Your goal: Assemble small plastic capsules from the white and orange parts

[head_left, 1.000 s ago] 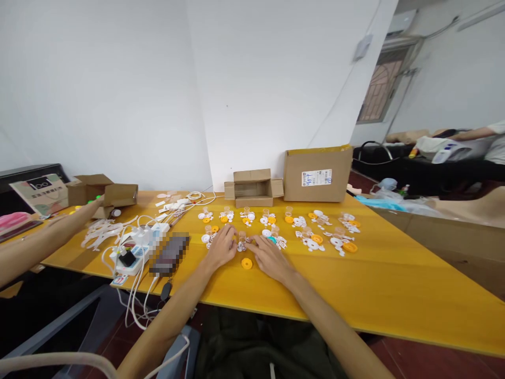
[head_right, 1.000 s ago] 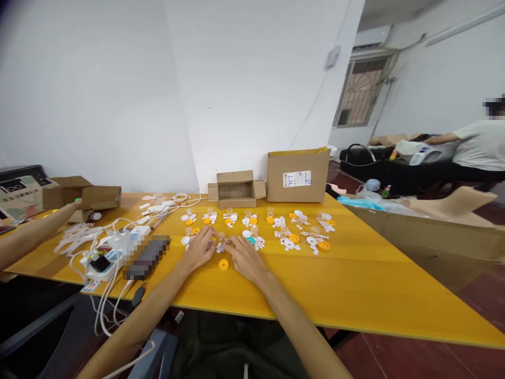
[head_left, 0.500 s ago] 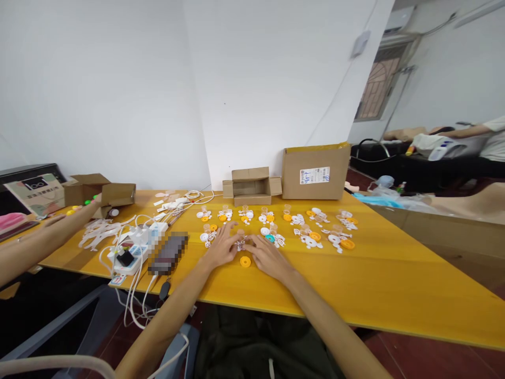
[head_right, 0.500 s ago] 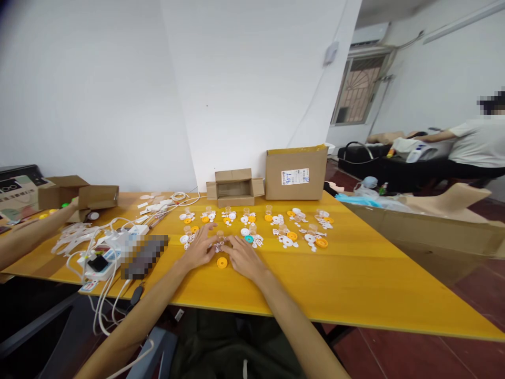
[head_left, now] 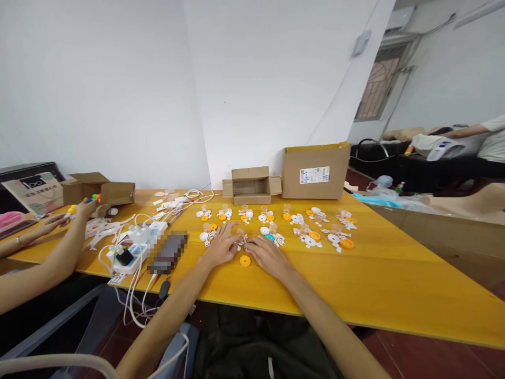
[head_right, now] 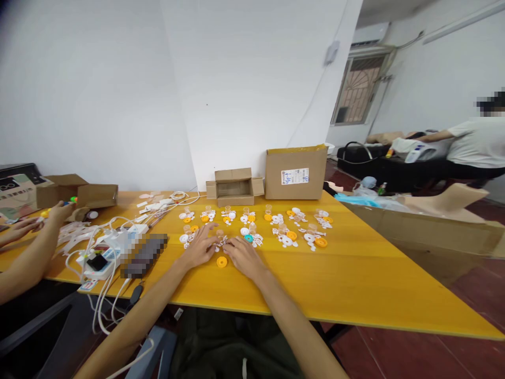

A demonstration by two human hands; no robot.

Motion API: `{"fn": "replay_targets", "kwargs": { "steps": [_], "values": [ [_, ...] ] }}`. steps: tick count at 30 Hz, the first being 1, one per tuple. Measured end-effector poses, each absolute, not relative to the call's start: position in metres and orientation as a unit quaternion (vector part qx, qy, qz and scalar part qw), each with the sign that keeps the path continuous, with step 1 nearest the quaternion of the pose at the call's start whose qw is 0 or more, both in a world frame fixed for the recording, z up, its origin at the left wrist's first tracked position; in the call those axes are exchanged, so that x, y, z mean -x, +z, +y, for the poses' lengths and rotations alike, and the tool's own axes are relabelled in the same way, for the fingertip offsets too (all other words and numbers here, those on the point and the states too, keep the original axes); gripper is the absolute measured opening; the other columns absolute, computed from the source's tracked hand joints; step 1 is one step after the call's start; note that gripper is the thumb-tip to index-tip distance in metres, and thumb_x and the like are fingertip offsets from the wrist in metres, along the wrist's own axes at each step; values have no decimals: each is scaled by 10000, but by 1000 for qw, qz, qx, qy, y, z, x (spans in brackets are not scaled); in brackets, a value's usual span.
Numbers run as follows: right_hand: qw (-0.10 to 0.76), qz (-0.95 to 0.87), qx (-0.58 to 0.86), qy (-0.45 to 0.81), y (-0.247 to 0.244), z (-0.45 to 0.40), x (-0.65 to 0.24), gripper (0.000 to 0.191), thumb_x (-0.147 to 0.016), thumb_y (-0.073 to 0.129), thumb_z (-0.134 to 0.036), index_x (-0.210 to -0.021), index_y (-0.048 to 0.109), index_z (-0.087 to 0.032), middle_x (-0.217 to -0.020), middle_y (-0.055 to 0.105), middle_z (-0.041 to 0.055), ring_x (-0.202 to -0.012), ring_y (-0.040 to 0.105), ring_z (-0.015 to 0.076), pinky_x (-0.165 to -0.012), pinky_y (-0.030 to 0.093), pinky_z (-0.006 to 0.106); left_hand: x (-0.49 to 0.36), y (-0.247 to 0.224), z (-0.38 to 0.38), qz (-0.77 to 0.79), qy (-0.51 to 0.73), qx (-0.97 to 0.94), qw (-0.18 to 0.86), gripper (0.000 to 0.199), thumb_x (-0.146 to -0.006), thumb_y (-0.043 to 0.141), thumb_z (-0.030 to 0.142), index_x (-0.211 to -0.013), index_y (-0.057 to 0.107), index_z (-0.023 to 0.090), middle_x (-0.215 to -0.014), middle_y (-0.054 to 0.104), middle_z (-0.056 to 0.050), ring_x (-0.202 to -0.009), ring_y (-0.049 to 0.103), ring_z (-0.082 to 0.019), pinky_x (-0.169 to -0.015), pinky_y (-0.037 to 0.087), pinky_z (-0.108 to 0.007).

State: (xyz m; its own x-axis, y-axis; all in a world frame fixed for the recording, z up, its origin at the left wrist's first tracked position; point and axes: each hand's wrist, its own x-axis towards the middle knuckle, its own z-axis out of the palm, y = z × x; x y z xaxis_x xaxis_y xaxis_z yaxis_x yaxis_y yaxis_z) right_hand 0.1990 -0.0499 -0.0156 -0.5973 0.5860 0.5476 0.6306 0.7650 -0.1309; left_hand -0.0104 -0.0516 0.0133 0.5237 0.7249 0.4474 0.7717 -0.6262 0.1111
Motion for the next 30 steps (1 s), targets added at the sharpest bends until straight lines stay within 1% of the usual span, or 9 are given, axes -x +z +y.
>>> {"fn": "replay_targets", "kwargs": {
  "steps": [4,9,14,18,22,26,30],
  "values": [
    [302,-888,345,-42,-19,-47,-199,254,-974,522,-105,-1011,745,-221,-1025,732,93,-950,674,232,-862,565,370,10,15,-53,-432,-223,873,42,324,-853,532,62,-1041,724,243,-1477,494,-100,-1277,500,-300,-1030,453,-479],
    [295,-885,356,-46,-18,-48,-200,253,-960,520,-80,-982,727,-224,-978,730,83,-930,675,232,-838,557,357,11,15,-53,-430,-226,873,42,357,-838,540,49,-1074,712,256,-1459,509,-99,-1283,507,-305,-1037,452,-479],
    [294,-878,374,-53,-15,-50,-201,228,-975,512,-111,-965,705,-232,-963,728,79,-923,669,230,-821,543,349,12,14,-52,-434,-245,866,50,413,-805,509,17,-1103,675,250,-1445,516,-94,-1264,519,-278,-1041,465,-448],
    [301,-871,385,-41,-14,-51,-200,207,-985,524,-145,-947,707,-234,-943,732,82,-919,667,236,-819,536,351,14,14,-51,-459,-246,853,44,451,-766,510,4,-1107,672,252,-1451,513,-91,-1292,497,-288,-1077,445,-480],
    [341,-850,402,-3,-14,-48,-201,234,-1006,508,-194,-986,735,-251,-949,752,69,-895,681,221,-814,542,336,16,12,-49,-471,-243,847,37,400,-770,550,33,-1077,685,249,-1418,525,-98,-1290,495,-302,-1067,446,-495],
    [386,-818,423,48,-15,-43,-204,265,-1021,485,-246,-999,749,-254,-965,770,58,-894,707,216,-809,554,327,15,12,-50,-467,-247,848,41,274,-830,580,102,-1031,691,252,-1393,534,-96,-1265,505,-303,-1045,449,-493],
    [377,-817,432,62,-15,-43,-204,253,-1017,496,-248,-991,748,-244,-966,767,59,-901,708,215,-815,548,320,14,15,-51,-471,-248,846,40,173,-883,577,145,-967,695,241,-1381,544,-90,-1226,521,-290,-1023,457,-470]
  ]
}}
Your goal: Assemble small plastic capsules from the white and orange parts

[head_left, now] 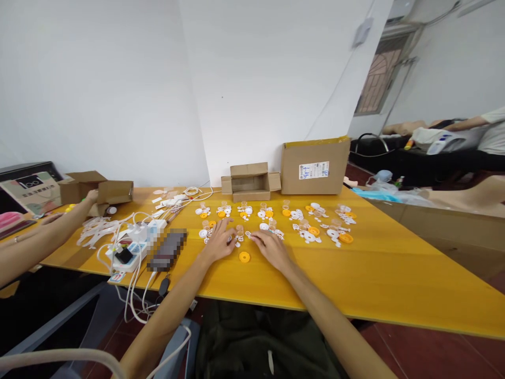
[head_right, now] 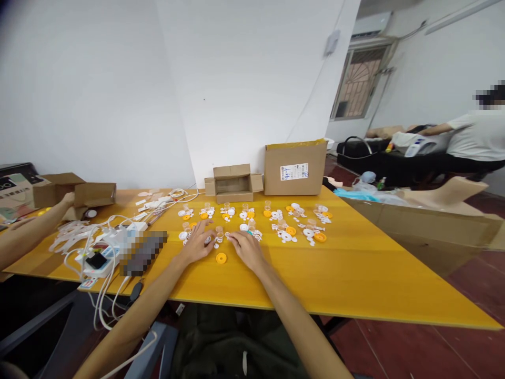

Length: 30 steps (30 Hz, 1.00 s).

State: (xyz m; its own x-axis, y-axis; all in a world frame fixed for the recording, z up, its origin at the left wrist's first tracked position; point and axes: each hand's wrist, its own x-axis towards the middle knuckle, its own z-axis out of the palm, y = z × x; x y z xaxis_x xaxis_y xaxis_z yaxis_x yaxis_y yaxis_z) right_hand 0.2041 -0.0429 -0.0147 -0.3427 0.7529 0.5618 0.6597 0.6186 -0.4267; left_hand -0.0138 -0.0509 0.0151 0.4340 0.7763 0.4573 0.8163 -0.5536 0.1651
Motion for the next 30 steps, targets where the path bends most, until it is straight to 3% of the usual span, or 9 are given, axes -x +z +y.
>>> {"fn": "replay_targets", "kwargs": {
  "steps": [10,16,22,30],
  "values": [
    [275,-869,411,-24,-10,-51,-197,165,-978,561,-150,-951,701,-233,-972,732,70,-938,666,222,-831,531,338,14,16,-49,-481,-240,843,30,151,-896,571,133,-889,688,229,-1325,586,-85,-1195,531,-279,-1017,467,-468],
    [291,-869,396,-60,-7,-54,-195,195,-983,534,-139,-1044,694,-232,-1075,708,88,-970,651,224,-870,537,355,15,13,-46,-462,-259,848,28,152,-899,565,127,-876,682,221,-1282,594,-90,-1173,542,-269,-1016,475,-453],
    [286,-896,328,-89,-5,-57,-193,356,-941,554,-84,-1231,661,-261,-1209,672,94,-1032,623,241,-893,539,395,16,11,-45,-436,-290,852,25,165,-902,562,126,-913,690,231,-1260,596,-89,-1173,548,-273,-1011,484,-456],
    [315,-888,321,-94,-13,-53,-194,232,-1002,518,-181,-1124,705,-246,-1124,685,104,-1008,630,250,-905,540,425,16,8,-44,-417,-294,860,28,228,-903,557,116,-1035,694,243,-1301,574,-91,-1193,543,-272,-1021,489,-452]
  ]
}}
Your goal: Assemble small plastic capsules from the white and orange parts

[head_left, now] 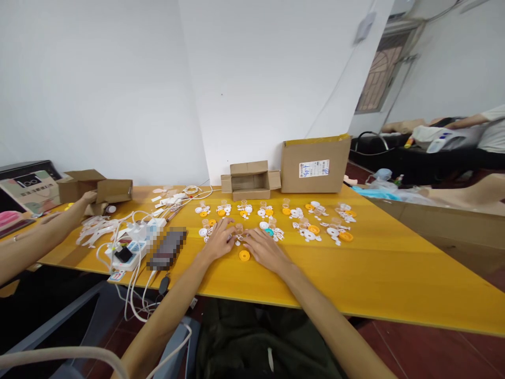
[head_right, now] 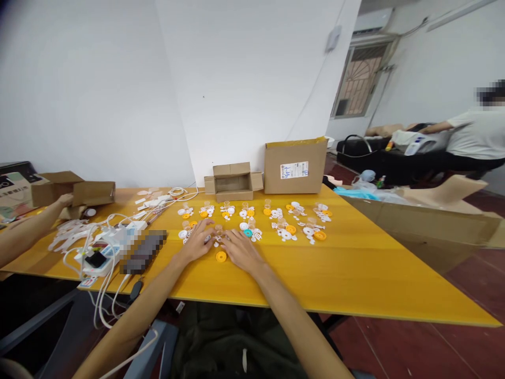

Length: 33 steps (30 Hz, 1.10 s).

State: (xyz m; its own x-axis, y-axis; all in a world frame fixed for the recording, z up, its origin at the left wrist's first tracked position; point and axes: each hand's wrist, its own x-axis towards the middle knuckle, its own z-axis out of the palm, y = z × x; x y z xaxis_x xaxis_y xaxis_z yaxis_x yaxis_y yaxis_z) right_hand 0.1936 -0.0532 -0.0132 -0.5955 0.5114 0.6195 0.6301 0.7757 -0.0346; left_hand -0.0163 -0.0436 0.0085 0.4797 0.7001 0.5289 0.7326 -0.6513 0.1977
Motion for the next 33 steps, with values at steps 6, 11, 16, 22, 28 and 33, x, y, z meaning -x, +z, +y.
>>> {"fn": "replay_targets", "kwargs": {
  "steps": [6,11,16,22,28,33],
  "values": [
    [324,-885,322,-93,-16,-52,-193,191,-997,535,-182,-1054,707,-242,-1084,690,96,-972,636,245,-888,546,418,18,8,-43,-395,-302,867,39,243,-921,544,120,-1053,707,243,-1296,569,-96,-1186,538,-264,-1029,486,-442],
    [326,-882,325,-101,-15,-53,-192,184,-984,543,-158,-1051,696,-233,-1063,694,95,-970,639,247,-901,545,428,17,10,-45,-393,-290,872,40,290,-938,518,126,-1113,713,252,-1301,560,-107,-1193,533,-268,-1028,484,-454],
    [334,-871,338,-126,-15,-54,-193,169,-983,546,-155,-1038,691,-221,-1053,694,98,-975,634,246,-897,544,413,17,10,-46,-391,-280,876,43,313,-929,525,119,-1123,723,265,-1319,551,-104,-1213,521,-278,-1023,484,-465],
    [333,-864,352,-136,-14,-54,-193,173,-987,536,-157,-1002,692,-229,-1031,690,93,-962,624,241,-883,539,398,18,8,-44,-400,-287,869,51,255,-916,540,112,-1033,724,244,-1309,552,-97,-1191,533,-270,-1007,492,-451],
    [338,-869,337,-134,-11,-57,-192,190,-990,515,-146,-1000,689,-223,-1027,694,90,-944,629,234,-871,540,392,19,7,-43,-401,-285,869,56,218,-909,544,114,-988,709,232,-1280,559,-99,-1184,531,-270,-1006,494,-452],
    [337,-878,323,-104,-10,-58,-192,189,-988,528,-155,-1043,694,-226,-1039,690,90,-956,632,233,-863,538,390,19,9,-44,-391,-285,874,49,271,-914,523,104,-1052,712,241,-1288,557,-106,-1209,524,-271,-1023,491,-455]
  ]
}}
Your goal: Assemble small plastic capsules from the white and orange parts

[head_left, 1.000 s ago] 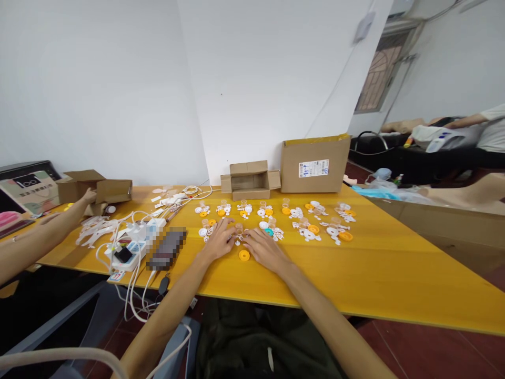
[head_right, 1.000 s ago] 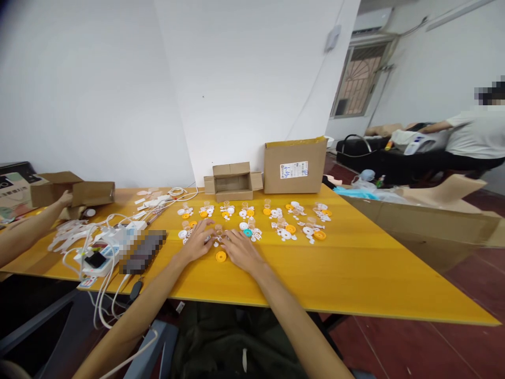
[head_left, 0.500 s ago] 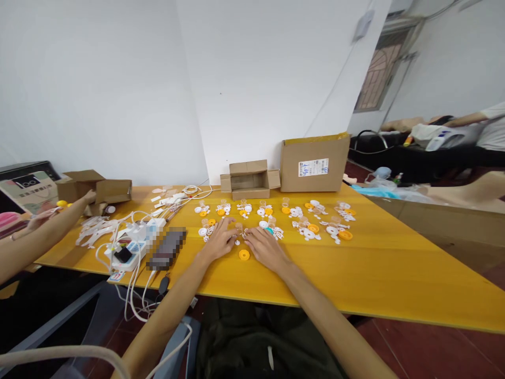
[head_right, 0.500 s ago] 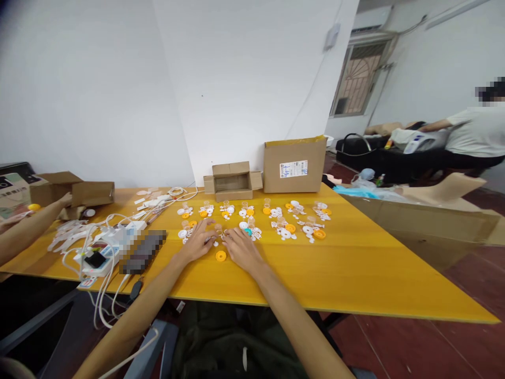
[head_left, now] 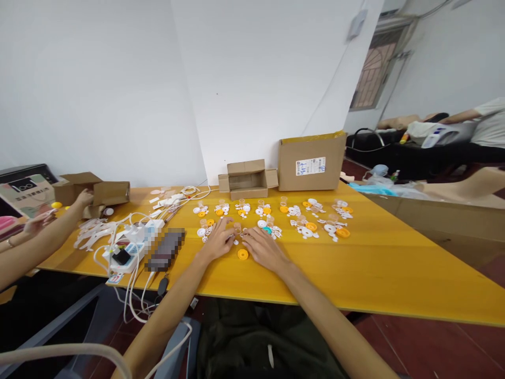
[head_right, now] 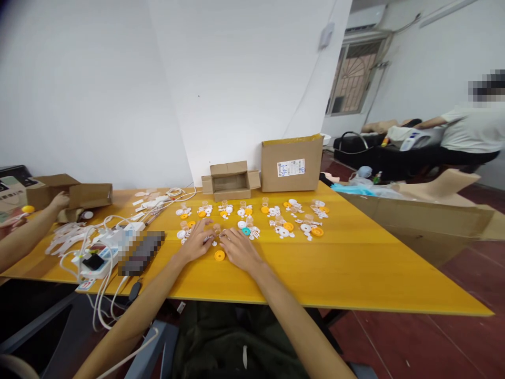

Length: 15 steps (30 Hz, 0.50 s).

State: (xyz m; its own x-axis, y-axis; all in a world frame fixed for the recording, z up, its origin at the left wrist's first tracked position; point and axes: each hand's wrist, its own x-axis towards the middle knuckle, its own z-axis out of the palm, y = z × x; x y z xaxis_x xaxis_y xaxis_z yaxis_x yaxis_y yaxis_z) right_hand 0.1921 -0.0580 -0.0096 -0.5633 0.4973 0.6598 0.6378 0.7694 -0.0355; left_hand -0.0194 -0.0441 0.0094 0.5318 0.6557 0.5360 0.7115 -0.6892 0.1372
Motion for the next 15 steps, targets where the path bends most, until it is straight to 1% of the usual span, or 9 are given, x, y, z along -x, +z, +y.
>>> {"fn": "replay_targets", "kwargs": {
  "steps": [5,7,10,12,15],
  "values": [
    [338,-884,313,-79,-5,-61,-193,192,-1000,515,-170,-1010,699,-226,-1056,694,97,-988,641,242,-888,536,406,18,13,-47,-383,-281,879,37,285,-933,506,121,-1069,722,246,-1314,549,-112,-1238,517,-280,-1027,488,-462],
    [335,-890,302,-63,-2,-64,-194,184,-1008,517,-207,-1001,699,-233,-1066,697,91,-1002,640,241,-897,534,409,18,15,-48,-381,-276,882,30,295,-927,506,117,-1065,730,251,-1316,551,-112,-1244,515,-286,-1023,488,-465],
    [331,-900,281,-37,1,-68,-196,150,-1000,569,-303,-1057,687,-229,-1097,695,90,-1050,632,243,-921,529,411,17,15,-48,-383,-267,884,22,300,-908,511,102,-1038,736,252,-1314,560,-107,-1247,511,-288,-1030,481,-469],
    [325,-904,277,-24,2,-71,-197,205,-973,622,-381,-1086,676,-218,-1127,688,98,-1085,623,251,-936,522,416,17,15,-48,-383,-269,884,20,290,-907,511,102,-1025,733,246,-1326,558,-105,-1243,510,-283,-1036,474,-469],
    [308,-906,290,-11,2,-72,-197,297,-910,700,-468,-1074,671,-222,-1157,677,105,-1125,609,270,-959,508,433,17,16,-49,-382,-280,881,17,272,-901,514,102,-1020,720,236,-1346,549,-102,-1235,513,-275,-1032,468,-462]
  ]
}}
